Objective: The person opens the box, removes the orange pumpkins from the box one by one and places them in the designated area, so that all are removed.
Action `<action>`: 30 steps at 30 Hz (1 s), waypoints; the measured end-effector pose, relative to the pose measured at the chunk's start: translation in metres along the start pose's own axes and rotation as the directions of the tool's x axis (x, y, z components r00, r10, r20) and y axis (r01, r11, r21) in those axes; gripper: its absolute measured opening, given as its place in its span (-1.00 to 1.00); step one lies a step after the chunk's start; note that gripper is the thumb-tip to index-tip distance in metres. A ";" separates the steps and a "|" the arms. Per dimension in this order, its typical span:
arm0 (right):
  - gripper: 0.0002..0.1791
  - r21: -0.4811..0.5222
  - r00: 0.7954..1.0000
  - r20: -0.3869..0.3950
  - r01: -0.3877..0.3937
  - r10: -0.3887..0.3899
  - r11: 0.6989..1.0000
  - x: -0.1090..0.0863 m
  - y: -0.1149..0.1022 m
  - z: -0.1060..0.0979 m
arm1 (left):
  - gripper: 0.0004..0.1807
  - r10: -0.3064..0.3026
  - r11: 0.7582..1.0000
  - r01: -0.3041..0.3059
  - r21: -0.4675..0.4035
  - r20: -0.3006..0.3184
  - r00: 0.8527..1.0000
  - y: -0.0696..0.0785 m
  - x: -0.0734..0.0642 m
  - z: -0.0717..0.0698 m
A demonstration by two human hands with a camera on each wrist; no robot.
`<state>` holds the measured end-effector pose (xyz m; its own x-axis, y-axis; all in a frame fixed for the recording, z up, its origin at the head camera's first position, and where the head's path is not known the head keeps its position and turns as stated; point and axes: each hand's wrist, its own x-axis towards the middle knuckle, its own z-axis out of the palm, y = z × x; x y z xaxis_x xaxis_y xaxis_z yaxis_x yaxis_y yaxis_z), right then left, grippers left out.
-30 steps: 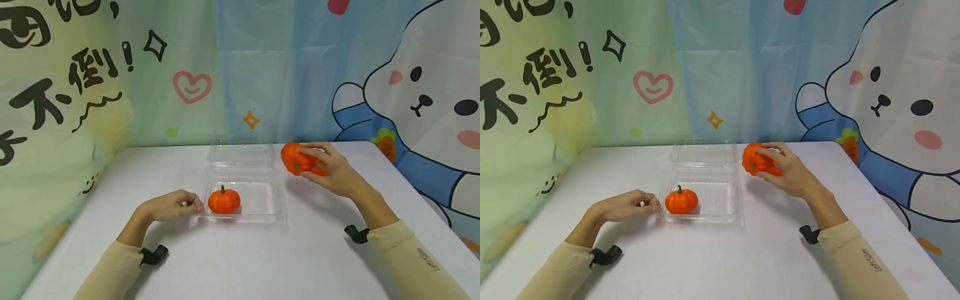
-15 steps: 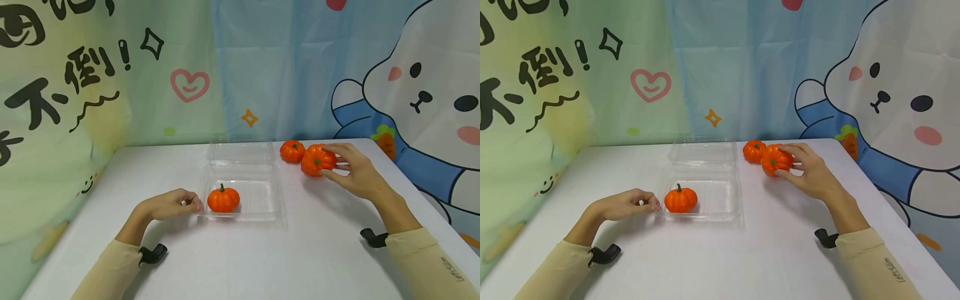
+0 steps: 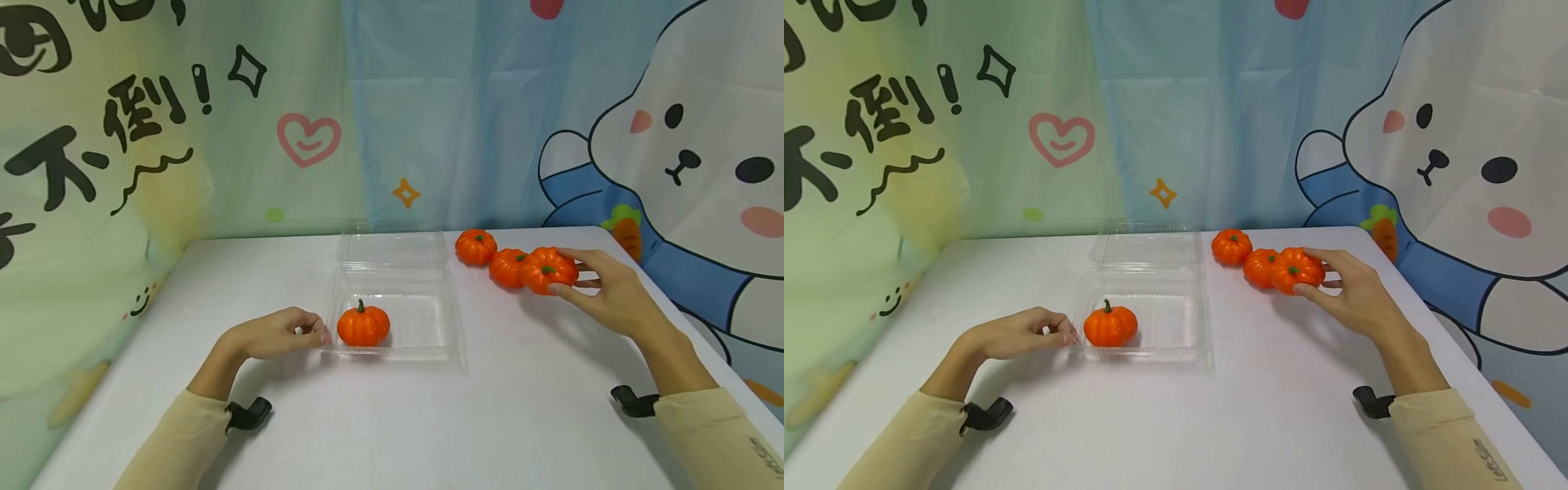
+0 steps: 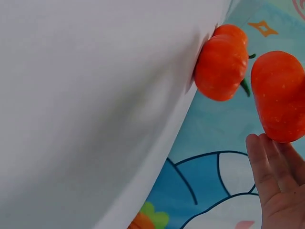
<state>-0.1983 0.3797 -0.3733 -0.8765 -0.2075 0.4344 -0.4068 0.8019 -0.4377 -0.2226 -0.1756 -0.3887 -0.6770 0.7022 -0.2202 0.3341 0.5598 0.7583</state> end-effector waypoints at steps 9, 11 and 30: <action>-0.27 -0.032 0.976 0.101 -0.190 0.192 0.981 -0.011 0.014 -0.015 | -0.74 0.004 1.000 -0.004 0.002 0.002 1.000 0.000 0.001 -0.002; -0.26 -0.047 0.975 0.113 -0.189 0.193 0.981 -0.013 0.018 -0.014 | -0.75 0.002 1.000 -0.002 0.001 -0.001 1.000 0.000 0.001 -0.002; -0.23 -0.051 0.934 0.271 -0.229 0.234 0.972 -0.016 0.030 -0.002 | -0.75 -0.008 1.000 0.008 -0.011 0.005 1.000 0.000 0.000 0.000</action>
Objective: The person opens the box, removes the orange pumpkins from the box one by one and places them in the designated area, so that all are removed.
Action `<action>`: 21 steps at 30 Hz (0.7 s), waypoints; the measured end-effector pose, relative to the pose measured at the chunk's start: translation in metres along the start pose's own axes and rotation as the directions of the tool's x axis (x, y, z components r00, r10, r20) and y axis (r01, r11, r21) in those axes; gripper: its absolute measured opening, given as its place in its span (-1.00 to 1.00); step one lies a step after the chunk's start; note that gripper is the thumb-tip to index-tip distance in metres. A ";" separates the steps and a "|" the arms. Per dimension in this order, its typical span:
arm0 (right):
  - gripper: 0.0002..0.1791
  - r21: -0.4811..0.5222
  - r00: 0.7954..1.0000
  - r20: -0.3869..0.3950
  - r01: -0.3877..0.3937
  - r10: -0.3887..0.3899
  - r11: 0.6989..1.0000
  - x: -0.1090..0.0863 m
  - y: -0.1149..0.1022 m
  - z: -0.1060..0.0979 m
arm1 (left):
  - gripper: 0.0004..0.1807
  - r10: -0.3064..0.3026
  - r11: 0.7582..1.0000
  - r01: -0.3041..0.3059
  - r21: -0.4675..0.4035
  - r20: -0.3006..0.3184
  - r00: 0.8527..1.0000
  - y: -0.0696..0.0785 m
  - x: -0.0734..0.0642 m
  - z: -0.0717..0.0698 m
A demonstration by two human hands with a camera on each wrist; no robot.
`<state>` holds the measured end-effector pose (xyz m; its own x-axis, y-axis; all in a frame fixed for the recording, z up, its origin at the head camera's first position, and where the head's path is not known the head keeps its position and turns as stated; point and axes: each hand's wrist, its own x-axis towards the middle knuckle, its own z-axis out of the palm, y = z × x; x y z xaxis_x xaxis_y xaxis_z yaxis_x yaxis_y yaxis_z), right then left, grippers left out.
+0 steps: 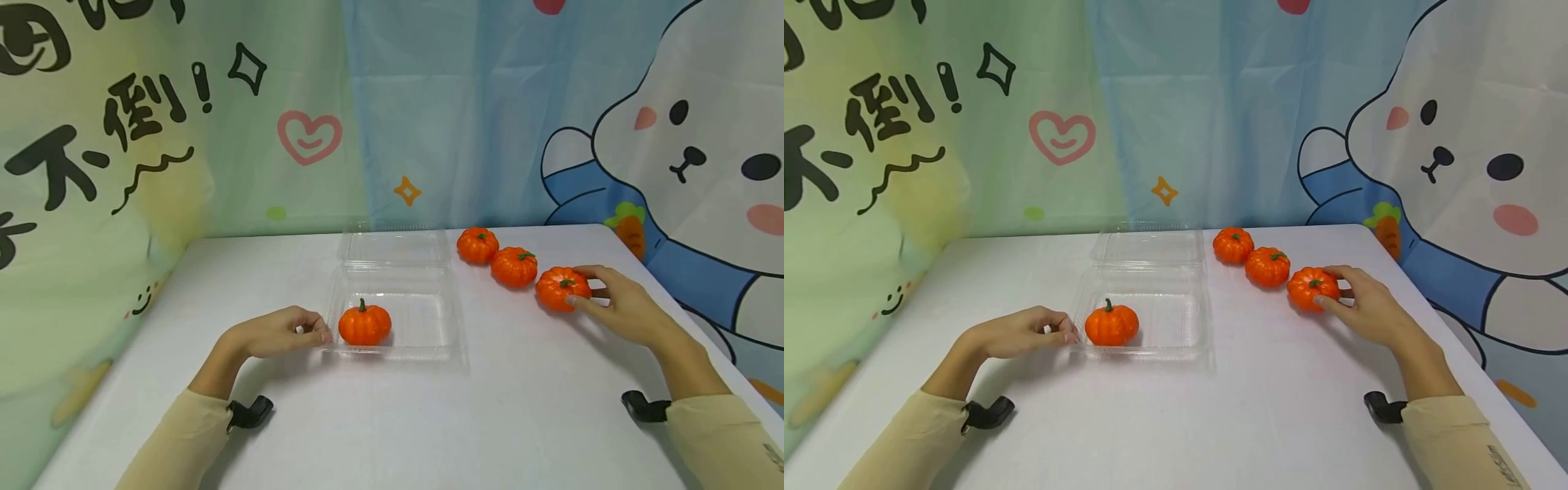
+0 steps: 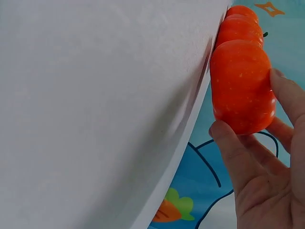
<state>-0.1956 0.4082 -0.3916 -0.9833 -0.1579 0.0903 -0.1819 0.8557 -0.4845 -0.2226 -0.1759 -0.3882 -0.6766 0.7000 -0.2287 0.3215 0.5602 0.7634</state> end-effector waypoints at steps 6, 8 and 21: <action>-0.20 -0.016 0.998 0.041 -0.037 0.037 0.999 0.005 0.000 0.002 | -0.75 0.012 1.000 -0.012 -0.005 0.004 1.000 0.000 0.001 0.000; -0.19 -0.022 0.998 0.047 -0.047 0.048 0.999 0.005 0.001 0.003 | -0.75 0.018 1.000 -0.018 -0.009 0.007 1.000 0.000 0.002 0.000; -0.11 -0.060 0.991 0.088 -0.095 0.100 0.994 0.007 0.003 0.005 | -0.75 0.009 1.000 -0.009 -0.011 0.010 1.000 0.002 0.002 0.000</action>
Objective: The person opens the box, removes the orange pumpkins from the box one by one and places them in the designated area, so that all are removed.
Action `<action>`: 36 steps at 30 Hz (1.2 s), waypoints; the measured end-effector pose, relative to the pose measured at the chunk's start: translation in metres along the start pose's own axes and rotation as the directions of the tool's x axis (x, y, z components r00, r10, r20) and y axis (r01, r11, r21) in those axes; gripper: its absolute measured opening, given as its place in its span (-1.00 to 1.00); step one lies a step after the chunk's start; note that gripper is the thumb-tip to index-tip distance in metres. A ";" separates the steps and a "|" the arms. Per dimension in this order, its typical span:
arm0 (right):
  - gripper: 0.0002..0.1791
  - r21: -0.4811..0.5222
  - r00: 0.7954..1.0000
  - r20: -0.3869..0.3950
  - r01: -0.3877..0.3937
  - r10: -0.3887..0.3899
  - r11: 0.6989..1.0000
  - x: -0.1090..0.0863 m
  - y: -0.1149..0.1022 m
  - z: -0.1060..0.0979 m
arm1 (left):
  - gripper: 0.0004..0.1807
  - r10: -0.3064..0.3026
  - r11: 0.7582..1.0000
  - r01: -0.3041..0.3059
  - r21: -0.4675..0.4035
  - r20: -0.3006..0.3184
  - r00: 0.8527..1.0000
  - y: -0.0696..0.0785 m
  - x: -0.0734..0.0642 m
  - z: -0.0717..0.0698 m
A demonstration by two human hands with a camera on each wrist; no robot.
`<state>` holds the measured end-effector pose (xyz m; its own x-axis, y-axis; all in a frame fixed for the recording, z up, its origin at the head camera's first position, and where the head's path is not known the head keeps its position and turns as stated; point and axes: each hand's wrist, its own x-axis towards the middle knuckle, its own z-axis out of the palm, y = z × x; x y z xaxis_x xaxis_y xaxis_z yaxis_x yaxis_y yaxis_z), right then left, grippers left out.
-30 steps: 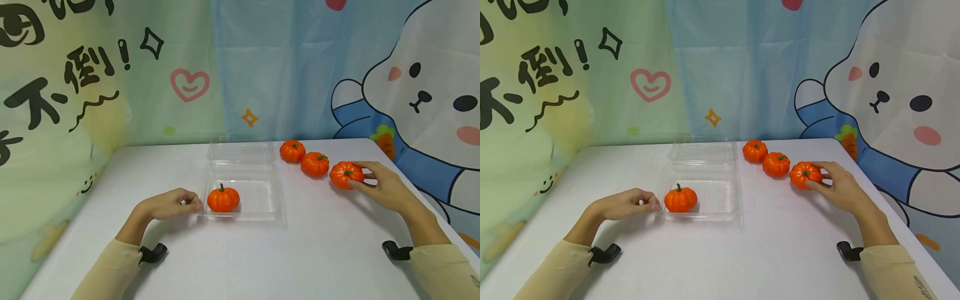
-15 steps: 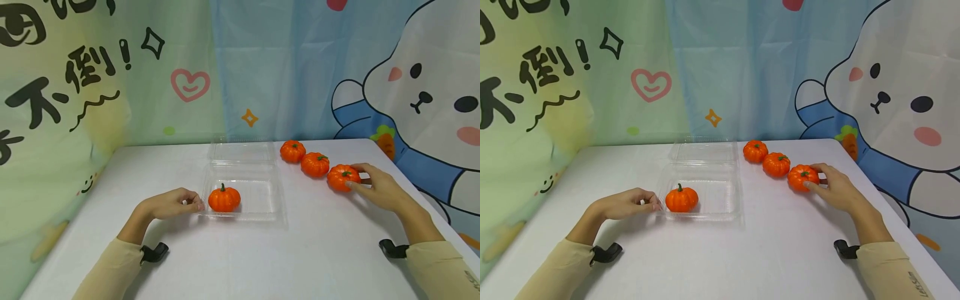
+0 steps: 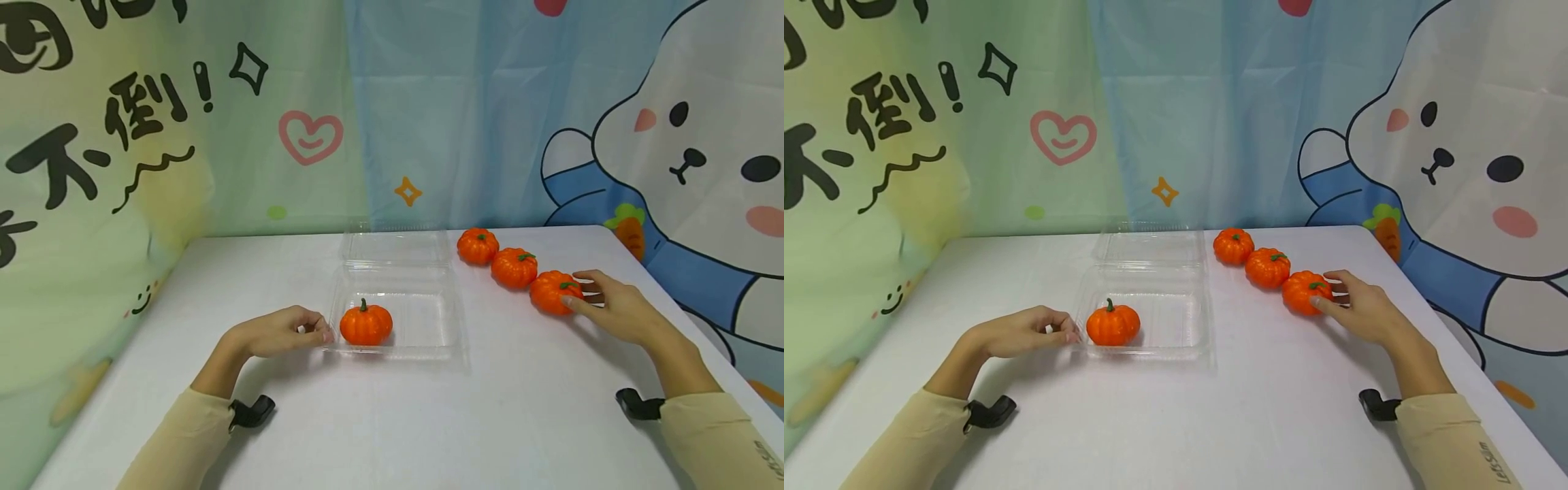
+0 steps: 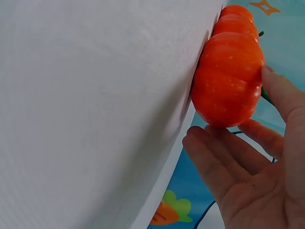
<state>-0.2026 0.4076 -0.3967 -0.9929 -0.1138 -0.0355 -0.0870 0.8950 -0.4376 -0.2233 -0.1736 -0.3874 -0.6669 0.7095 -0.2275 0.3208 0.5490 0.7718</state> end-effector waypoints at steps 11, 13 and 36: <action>-0.05 0.016 1.000 -0.015 0.005 -0.005 1.000 0.001 -0.004 -0.002 | -0.74 0.002 1.000 -0.002 -0.017 -0.002 1.000 -0.003 0.000 0.001; -0.08 0.034 0.998 -0.059 0.039 -0.037 0.999 0.001 -0.005 -0.002 | -0.74 0.003 1.000 -0.003 -0.022 -0.002 1.000 -0.003 0.001 0.001; -0.30 0.003 0.942 -0.229 0.252 -0.245 0.968 0.016 -0.044 0.000 | -0.75 0.010 1.000 -0.010 0.001 -0.025 1.000 -0.005 -0.002 0.000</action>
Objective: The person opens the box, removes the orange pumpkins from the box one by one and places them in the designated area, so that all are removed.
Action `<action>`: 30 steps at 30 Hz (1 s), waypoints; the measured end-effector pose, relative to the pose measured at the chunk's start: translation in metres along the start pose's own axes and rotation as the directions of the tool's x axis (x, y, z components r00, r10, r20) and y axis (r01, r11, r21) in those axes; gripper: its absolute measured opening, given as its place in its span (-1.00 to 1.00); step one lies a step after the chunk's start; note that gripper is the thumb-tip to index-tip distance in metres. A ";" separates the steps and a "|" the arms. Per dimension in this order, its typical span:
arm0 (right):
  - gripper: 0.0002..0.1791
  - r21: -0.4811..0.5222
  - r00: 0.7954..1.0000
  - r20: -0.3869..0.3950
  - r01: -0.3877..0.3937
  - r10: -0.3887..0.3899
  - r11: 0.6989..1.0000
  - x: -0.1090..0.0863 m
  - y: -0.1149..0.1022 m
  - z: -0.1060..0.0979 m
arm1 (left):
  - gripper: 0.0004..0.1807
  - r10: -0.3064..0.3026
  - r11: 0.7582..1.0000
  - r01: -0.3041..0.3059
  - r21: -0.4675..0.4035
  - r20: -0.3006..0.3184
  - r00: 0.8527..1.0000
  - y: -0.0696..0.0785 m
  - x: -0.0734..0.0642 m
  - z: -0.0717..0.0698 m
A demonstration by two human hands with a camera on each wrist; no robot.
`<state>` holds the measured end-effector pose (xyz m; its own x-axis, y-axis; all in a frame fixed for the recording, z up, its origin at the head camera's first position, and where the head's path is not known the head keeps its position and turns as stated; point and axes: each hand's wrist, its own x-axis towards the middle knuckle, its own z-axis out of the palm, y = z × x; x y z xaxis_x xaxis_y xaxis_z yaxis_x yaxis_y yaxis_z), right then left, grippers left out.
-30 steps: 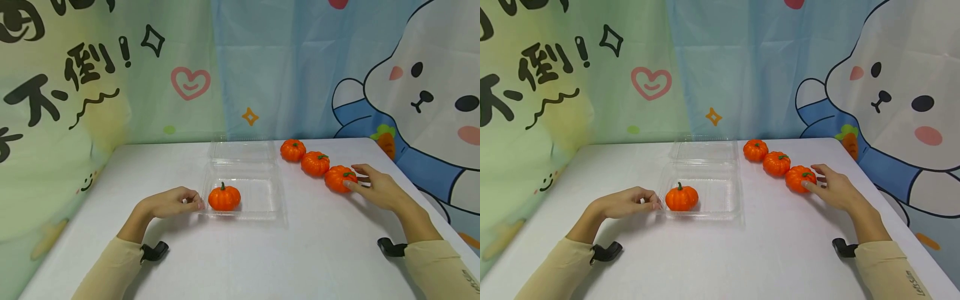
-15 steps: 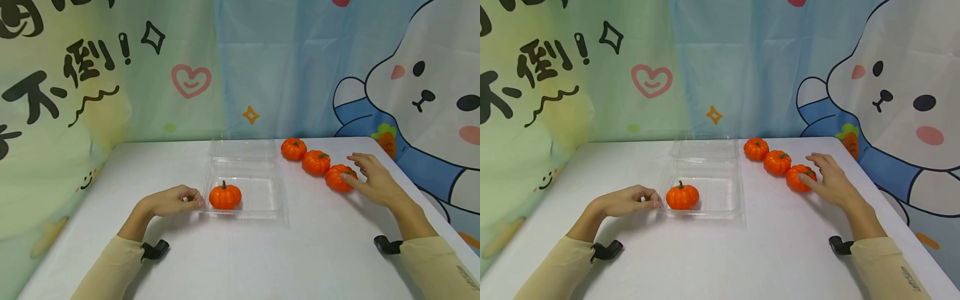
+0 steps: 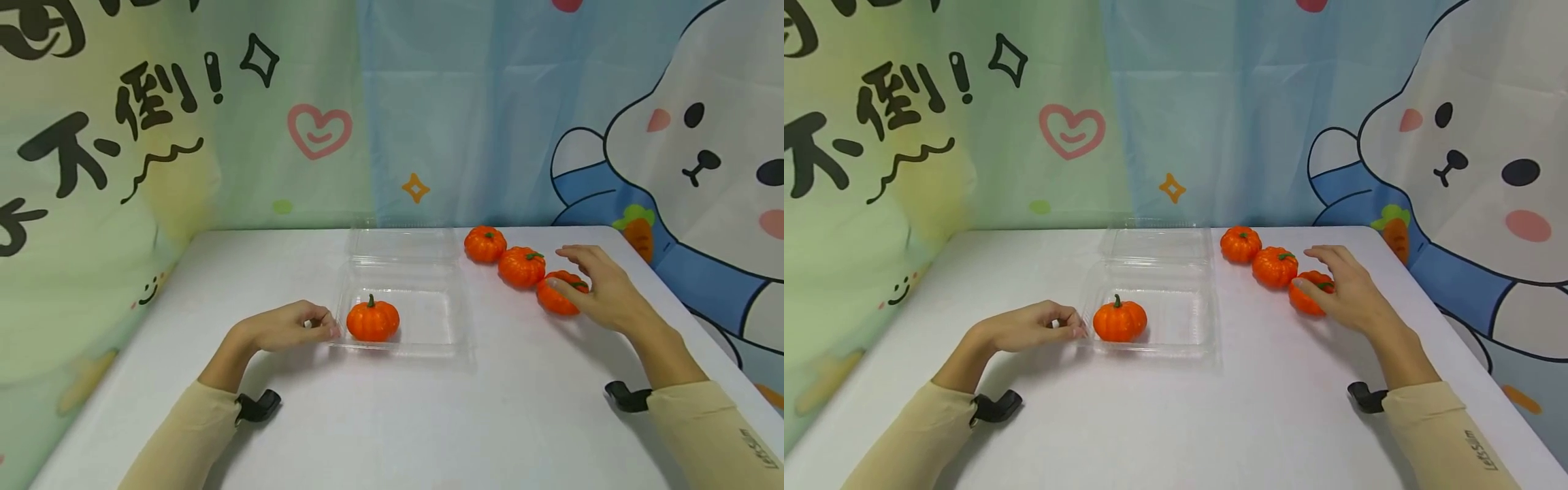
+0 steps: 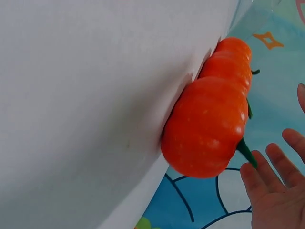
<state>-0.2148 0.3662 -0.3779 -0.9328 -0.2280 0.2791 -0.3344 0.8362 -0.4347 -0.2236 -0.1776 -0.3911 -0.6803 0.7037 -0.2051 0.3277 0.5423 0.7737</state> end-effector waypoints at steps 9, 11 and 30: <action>-0.32 -0.001 0.998 -0.030 0.049 -0.049 0.999 0.005 -0.013 0.005 | -0.77 -0.002 1.000 0.002 0.001 0.007 1.000 0.004 0.002 0.000; -0.32 0.006 0.998 -0.030 0.050 -0.050 0.999 0.007 -0.017 0.006 | -0.77 -0.001 1.000 0.001 0.000 0.005 1.000 0.005 0.001 0.000; -0.41 0.050 0.994 0.019 0.109 -0.111 0.993 0.032 -0.047 0.021 | -0.73 0.005 1.000 -0.004 -0.011 0.006 1.000 0.002 0.002 0.001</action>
<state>-0.2312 0.3093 -0.3663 -0.8925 -0.3285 0.3090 -0.4408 0.7801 -0.4440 -0.2237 -0.1744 -0.3903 -0.6750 0.7088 -0.2051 0.3237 0.5342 0.7809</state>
